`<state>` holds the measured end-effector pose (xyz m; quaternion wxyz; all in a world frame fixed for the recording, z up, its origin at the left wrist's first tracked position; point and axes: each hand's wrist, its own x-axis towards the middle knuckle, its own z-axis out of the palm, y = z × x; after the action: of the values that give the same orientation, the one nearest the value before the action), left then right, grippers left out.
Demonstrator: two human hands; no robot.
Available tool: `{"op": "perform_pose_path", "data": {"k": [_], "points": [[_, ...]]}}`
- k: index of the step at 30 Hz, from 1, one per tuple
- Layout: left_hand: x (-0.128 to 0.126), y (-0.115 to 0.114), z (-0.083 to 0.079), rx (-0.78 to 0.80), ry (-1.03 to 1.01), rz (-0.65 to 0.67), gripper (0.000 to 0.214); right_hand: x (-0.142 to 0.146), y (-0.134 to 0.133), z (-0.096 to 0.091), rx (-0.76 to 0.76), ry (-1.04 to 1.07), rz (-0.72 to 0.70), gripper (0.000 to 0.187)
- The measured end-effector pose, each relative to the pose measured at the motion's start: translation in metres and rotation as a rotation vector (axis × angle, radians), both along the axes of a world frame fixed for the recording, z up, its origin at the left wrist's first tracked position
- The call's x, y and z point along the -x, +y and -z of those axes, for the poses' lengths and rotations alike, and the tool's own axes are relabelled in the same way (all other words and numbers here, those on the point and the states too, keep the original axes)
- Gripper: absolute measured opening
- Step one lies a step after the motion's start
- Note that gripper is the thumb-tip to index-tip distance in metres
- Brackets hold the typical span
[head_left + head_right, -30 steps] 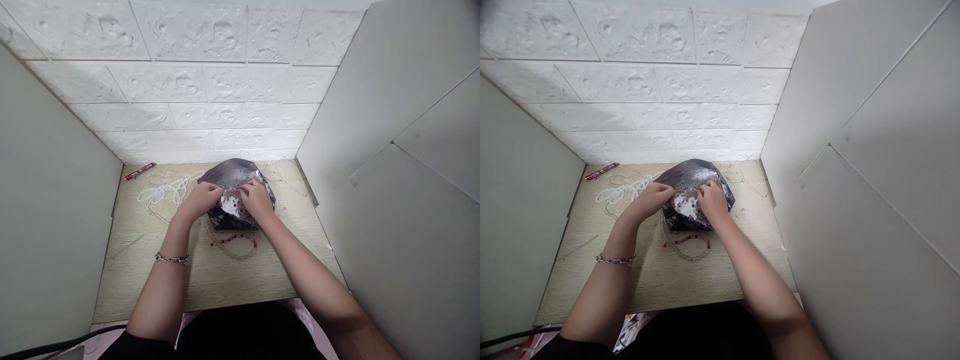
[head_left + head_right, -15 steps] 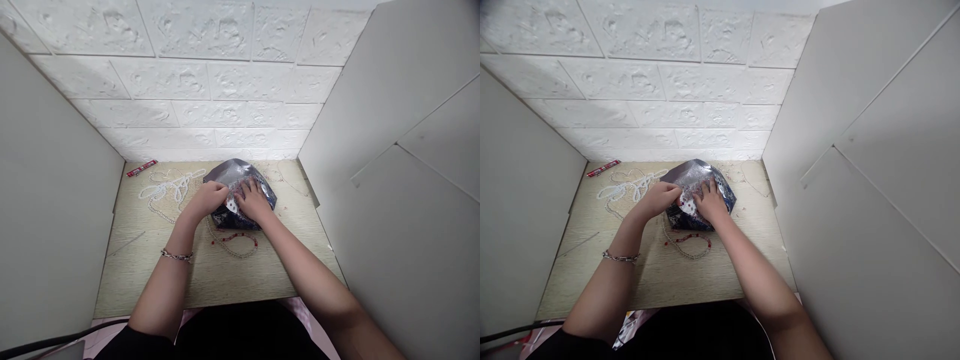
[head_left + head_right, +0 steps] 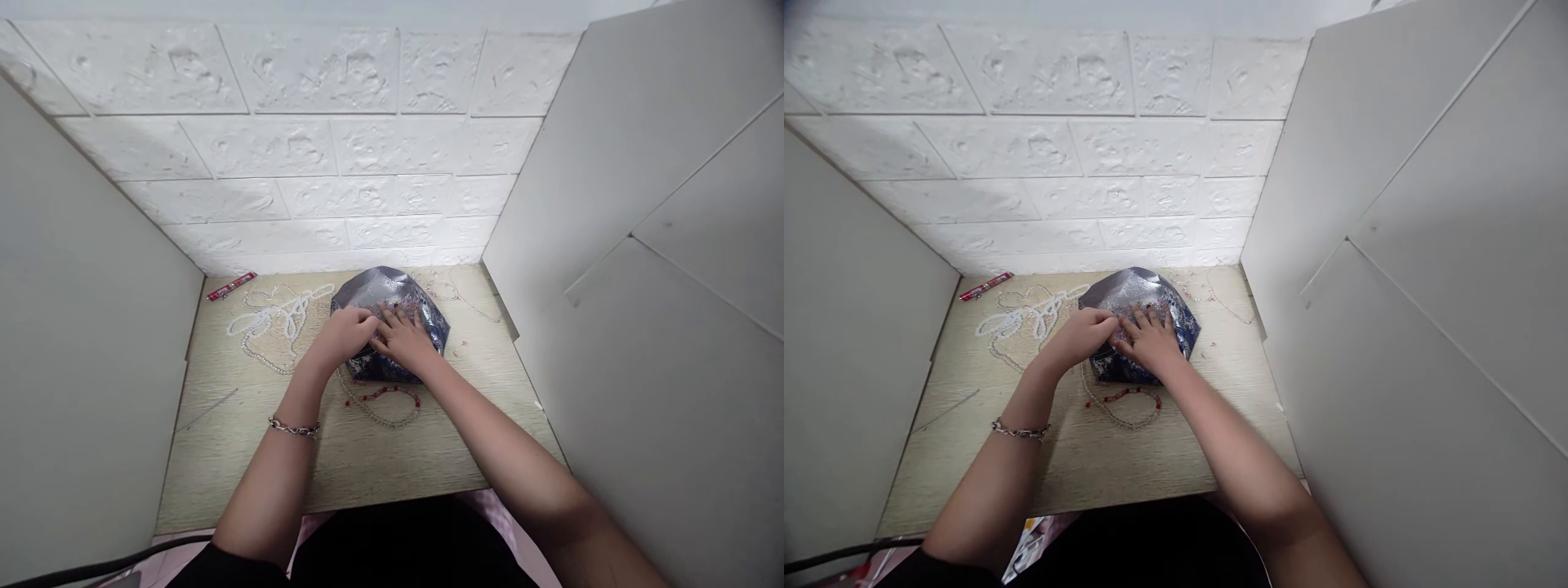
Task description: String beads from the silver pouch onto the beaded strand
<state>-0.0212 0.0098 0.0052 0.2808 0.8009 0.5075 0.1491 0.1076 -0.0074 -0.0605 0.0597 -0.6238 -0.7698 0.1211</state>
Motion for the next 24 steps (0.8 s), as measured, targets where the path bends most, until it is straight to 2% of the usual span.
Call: {"op": "perform_pose_path", "data": {"k": [12,16,20,24], "points": [[-0.004,-0.004,-0.005,-0.029,0.071,0.003,0.024,0.004,0.001,0.003,-0.040,0.050,0.039,0.061],[-0.004,-0.004,-0.006,-0.031,0.066,-0.018,0.024,0.001,0.002,0.003,-0.043,0.133,0.032,0.062],[-0.003,-0.003,-0.008,-0.026,0.064,-0.030,0.024,-0.004,0.002,-0.006,-0.018,0.408,0.068,0.060],[-0.001,-0.003,-0.007,-0.059,0.101,-0.028,0.025,-0.009,0.004,-0.013,-0.140,0.875,0.158,0.062]]}}
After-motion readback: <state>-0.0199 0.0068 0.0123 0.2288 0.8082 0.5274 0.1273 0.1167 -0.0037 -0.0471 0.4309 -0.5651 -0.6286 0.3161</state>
